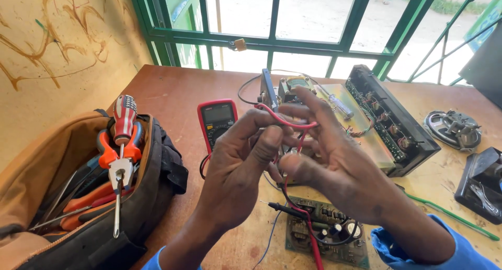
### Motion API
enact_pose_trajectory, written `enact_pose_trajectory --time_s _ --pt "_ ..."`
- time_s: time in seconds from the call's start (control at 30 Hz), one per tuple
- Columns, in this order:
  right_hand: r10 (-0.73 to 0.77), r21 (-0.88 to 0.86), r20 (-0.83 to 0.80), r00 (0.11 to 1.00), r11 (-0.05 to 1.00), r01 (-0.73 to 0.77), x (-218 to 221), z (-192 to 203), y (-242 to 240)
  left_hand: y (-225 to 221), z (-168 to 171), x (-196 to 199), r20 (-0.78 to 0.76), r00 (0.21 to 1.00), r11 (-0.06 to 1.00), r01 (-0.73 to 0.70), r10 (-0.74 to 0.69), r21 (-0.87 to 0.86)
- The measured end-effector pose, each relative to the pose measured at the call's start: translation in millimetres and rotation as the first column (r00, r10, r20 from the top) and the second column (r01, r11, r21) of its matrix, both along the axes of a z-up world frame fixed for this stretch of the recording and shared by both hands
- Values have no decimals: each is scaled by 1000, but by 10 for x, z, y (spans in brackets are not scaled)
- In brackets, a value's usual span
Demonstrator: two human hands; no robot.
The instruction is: Testing components on a circuit board using a digital multimeter as part of an electronics repair.
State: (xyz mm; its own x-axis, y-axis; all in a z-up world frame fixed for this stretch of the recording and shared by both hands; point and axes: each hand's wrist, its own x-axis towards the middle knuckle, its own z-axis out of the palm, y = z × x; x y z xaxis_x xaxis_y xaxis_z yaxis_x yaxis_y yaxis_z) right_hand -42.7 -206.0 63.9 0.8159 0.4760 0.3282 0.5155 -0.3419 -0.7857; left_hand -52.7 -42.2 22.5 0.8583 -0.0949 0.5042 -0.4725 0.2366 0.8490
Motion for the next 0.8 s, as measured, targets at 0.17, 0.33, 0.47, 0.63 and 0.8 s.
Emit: enact_pose_trajectory --time_s 0.17,0.33,0.47,0.63,0.8 --pt "-112 -525 5 994 845 98 125 -291 -107 67 193 -62 178 983 995 60 -45 -82" --pt "-72 -502 166 984 852 147 112 -378 -156 164 346 -194 245 968 998 -36 47 -51" --pt "35 -409 274 961 909 84 95 -510 -139 197 417 -292 275 957 996 -81 88 -39" --pt "-112 -409 272 956 886 220 95 -421 -116 314 507 -401 198 954 973 -214 227 -85" --pt "-455 -246 -84 887 872 424 -17 -101 -125 484 505 -579 47 875 876 -478 481 -63"
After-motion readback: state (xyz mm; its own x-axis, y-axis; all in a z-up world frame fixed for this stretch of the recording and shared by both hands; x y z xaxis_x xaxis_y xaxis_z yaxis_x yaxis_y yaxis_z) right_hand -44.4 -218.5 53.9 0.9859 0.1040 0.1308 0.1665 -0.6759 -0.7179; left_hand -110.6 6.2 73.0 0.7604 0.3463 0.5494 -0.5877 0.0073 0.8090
